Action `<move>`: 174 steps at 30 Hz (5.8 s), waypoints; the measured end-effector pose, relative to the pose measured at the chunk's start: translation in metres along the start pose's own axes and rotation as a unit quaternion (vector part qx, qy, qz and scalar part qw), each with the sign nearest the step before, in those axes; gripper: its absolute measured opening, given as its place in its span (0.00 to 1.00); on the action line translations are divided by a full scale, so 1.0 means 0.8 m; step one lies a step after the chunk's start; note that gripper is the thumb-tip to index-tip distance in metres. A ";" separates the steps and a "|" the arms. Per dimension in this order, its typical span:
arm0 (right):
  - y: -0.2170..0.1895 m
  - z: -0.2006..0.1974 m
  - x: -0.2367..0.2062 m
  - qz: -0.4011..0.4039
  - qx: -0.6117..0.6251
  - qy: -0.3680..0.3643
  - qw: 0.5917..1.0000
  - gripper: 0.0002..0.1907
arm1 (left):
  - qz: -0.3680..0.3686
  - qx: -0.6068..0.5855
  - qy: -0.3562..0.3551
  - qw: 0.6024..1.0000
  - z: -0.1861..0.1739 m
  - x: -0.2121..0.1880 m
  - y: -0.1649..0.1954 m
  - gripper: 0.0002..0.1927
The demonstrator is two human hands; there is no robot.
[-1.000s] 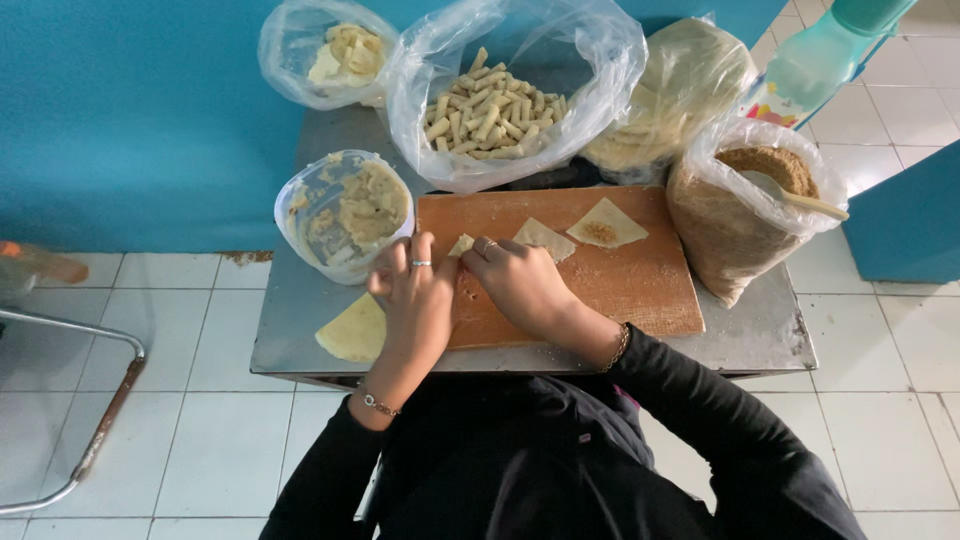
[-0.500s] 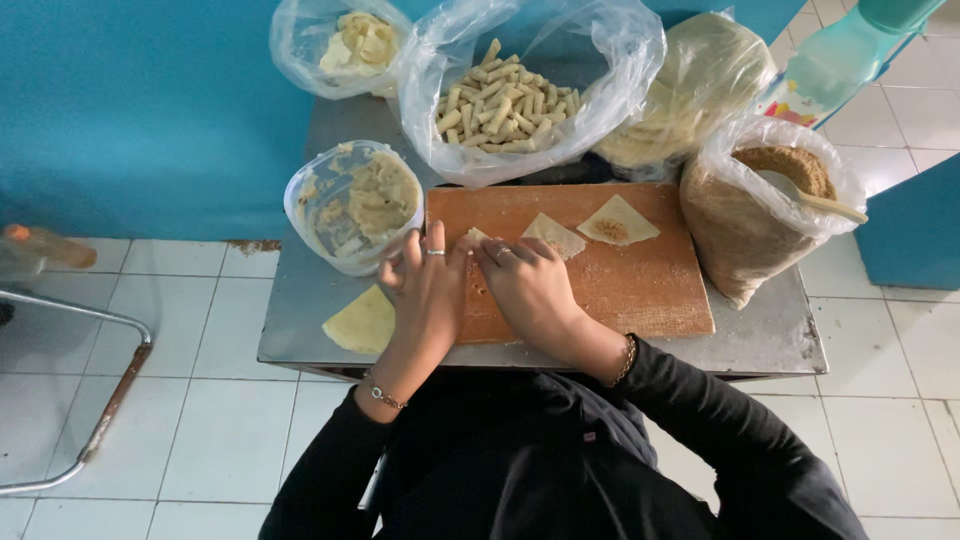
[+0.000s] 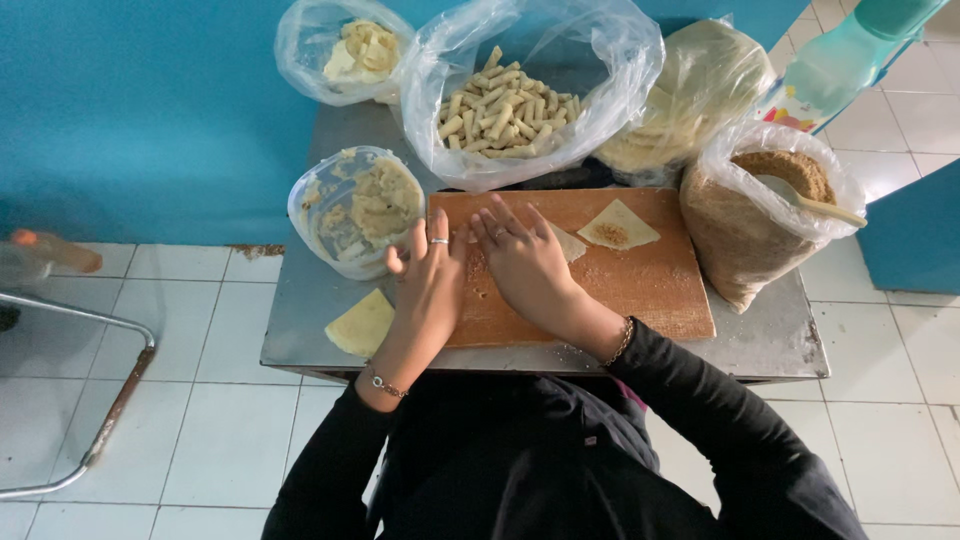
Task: The person spoons filling from a plastic container onto triangular dough wrappers laid out on a board, then folds and pinches the wrappers closed into filled pastries, working through the wrappers one at a time and setting finished ones aside.
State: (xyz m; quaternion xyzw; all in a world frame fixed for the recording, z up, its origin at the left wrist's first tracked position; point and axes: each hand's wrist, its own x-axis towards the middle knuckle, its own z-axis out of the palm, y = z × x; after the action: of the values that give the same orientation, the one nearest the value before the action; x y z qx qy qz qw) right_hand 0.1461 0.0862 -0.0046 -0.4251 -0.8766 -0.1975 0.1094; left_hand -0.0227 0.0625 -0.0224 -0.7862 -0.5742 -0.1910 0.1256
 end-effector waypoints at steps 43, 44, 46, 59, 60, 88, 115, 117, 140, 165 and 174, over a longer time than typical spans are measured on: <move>0.083 -0.153 0.038 0.019 0.063 0.225 0.972 0.21 | -0.074 -0.228 0.140 0.961 -0.061 -0.015 0.019 0.07; 0.086 -0.154 0.034 0.018 0.058 0.218 0.974 0.22 | -0.059 -0.220 0.130 0.965 -0.056 -0.009 0.026 0.05; 0.085 -0.151 0.013 0.016 0.054 0.202 0.978 0.22 | -0.041 -0.194 0.107 0.974 -0.047 -0.001 0.037 0.05; 0.073 -0.067 -0.081 0.260 0.146 0.051 0.953 0.11 | 0.067 -0.075 0.049 0.994 -0.010 0.035 0.076 0.03; 0.072 -0.063 -0.082 0.255 0.144 0.063 0.954 0.10 | 0.066 -0.079 0.069 0.992 -0.011 0.035 0.079 0.05; 0.072 -0.041 -0.072 0.219 0.325 0.084 0.916 0.20 | 0.104 -0.372 0.029 0.922 0.003 0.060 0.074 0.17; 0.106 -0.069 -0.060 0.051 0.368 -0.033 0.928 0.28 | 0.162 -0.443 -0.112 0.875 0.024 0.083 0.036 0.13; 0.106 -0.067 -0.059 0.060 0.352 -0.046 0.933 0.26 | 0.183 -0.449 -0.116 0.867 0.019 0.085 0.031 0.12; 0.110 -0.057 -0.050 0.112 0.430 -0.012 0.896 0.17 | 0.141 -0.461 -0.074 0.873 0.028 0.084 0.040 0.05; 0.100 -0.044 -0.055 0.026 0.221 0.059 0.973 0.04 | 0.285 -0.210 0.069 0.933 0.017 0.079 0.040 0.05; 0.095 -0.049 -0.059 0.038 0.227 0.001 0.973 0.10 | 0.320 -0.164 0.077 0.930 0.024 0.083 0.034 0.05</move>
State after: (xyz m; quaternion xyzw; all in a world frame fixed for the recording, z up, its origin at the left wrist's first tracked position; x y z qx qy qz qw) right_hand 0.2356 0.0784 0.0327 -0.4221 -0.8814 0.0105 0.2116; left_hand 0.0238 0.1191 -0.0095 -0.9207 -0.2417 -0.2920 0.0927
